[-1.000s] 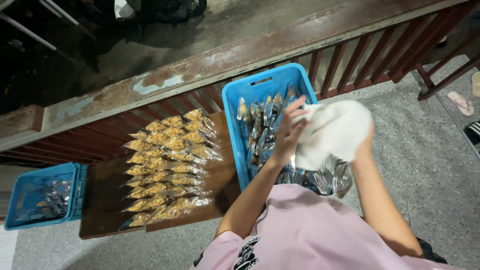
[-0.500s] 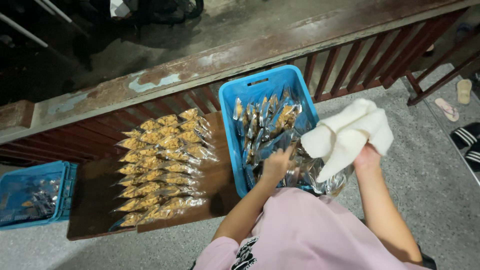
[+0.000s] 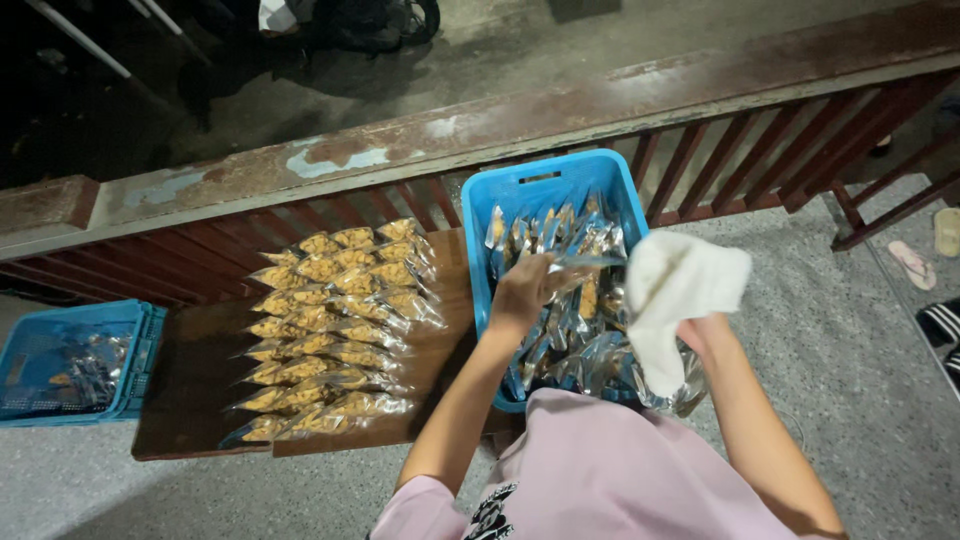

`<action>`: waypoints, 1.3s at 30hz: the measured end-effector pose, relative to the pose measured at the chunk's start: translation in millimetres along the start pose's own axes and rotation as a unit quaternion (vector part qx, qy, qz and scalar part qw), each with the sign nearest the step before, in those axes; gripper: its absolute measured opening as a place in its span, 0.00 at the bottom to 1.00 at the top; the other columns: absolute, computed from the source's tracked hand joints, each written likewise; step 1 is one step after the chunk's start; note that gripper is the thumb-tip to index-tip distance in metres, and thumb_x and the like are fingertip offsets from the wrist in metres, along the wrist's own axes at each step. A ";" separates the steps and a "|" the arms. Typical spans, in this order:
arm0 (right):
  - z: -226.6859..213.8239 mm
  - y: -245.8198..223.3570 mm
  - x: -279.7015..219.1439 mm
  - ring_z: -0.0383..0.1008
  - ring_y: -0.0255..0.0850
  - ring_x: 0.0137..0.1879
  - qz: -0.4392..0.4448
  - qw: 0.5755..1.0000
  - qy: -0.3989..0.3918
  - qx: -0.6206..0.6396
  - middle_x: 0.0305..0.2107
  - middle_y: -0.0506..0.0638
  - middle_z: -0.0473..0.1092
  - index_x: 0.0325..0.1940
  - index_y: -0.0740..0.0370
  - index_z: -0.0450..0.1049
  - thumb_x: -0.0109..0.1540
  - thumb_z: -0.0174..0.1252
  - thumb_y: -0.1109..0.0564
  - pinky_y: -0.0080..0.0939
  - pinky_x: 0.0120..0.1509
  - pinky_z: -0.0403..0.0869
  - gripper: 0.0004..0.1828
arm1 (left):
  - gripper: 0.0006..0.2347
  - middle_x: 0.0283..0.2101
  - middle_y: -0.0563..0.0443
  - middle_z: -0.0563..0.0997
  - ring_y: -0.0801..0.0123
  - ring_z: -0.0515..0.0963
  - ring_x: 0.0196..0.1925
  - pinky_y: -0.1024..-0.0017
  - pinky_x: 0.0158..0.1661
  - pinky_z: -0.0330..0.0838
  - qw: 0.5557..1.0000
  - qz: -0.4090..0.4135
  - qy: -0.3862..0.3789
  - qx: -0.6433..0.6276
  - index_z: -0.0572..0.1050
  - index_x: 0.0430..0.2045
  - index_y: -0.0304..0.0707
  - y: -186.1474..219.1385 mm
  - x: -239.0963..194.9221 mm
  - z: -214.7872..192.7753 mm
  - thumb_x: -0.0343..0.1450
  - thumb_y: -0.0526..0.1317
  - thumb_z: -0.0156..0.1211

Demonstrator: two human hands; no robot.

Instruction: The person wipes individual bags of snacks with a white cloth and organizes them into a blue plastic crate.

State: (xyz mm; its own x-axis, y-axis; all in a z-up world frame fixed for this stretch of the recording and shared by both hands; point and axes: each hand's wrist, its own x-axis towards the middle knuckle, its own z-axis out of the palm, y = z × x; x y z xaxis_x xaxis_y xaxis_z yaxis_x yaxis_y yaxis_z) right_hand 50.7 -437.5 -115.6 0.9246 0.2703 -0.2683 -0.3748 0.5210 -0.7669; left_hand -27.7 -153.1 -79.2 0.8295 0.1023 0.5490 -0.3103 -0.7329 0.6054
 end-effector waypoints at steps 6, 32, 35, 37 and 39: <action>14.8 -0.9 15.9 0.76 0.36 0.52 -0.182 0.906 -0.111 -0.365 0.49 0.51 0.76 0.58 0.65 0.74 0.65 0.55 0.63 0.39 0.56 0.76 0.16 | 0.08 0.33 0.38 0.81 0.50 0.85 0.36 0.61 0.37 0.78 0.999 0.028 -0.013 -0.013 0.76 0.44 0.37 46.5 36.4 -29.8 0.73 0.29 0.53; 27.9 -42.1 -39.0 0.66 0.42 0.64 -0.322 0.874 -0.019 -0.364 0.56 0.53 0.65 0.62 0.64 0.65 0.64 0.55 0.57 0.44 0.70 0.65 0.22 | 0.13 0.39 0.48 0.83 0.72 0.81 0.40 0.74 0.45 0.74 0.826 -0.286 -0.001 -0.486 0.79 0.40 0.28 57.2 35.3 34.8 0.68 0.40 0.67; 65.3 -68.1 -51.6 0.58 0.53 0.66 -0.436 0.739 -0.087 -0.506 0.59 0.58 0.58 0.58 0.65 0.67 0.56 0.61 0.53 0.50 0.74 0.57 0.28 | 0.15 0.39 0.49 0.82 0.70 0.81 0.39 0.73 0.44 0.75 0.813 -0.319 -0.041 -0.486 0.74 0.44 0.29 54.0 35.0 36.8 0.66 0.36 0.66; 87.4 -74.6 -54.9 0.55 0.62 0.66 -0.472 0.621 -0.105 -0.617 0.61 0.62 0.57 0.53 0.66 0.75 0.48 0.65 0.52 0.54 0.73 0.55 0.30 | 0.16 0.38 0.48 0.81 0.68 0.79 0.37 0.71 0.40 0.73 0.809 -0.306 -0.052 -0.500 0.74 0.45 0.27 56.0 35.2 39.9 0.66 0.36 0.65; 107.7 -73.6 -52.0 0.58 0.60 0.62 -0.424 0.494 -0.074 -0.755 0.62 0.55 0.62 0.47 0.64 0.76 0.48 0.64 0.58 0.54 0.69 0.62 0.23 | 0.16 0.36 0.47 0.80 0.66 0.77 0.34 0.70 0.36 0.70 0.805 -0.292 -0.062 -0.513 0.73 0.46 0.26 59.3 34.7 35.6 0.67 0.37 0.64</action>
State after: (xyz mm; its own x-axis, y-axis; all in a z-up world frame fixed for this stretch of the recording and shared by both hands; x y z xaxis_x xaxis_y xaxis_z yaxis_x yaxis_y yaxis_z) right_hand 22.9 -402.7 17.6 0.6490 0.5873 0.4836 0.7246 -0.6709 -0.1577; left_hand -0.7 -217.0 -44.8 0.9932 0.1135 -0.0256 -0.0175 0.3636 0.9314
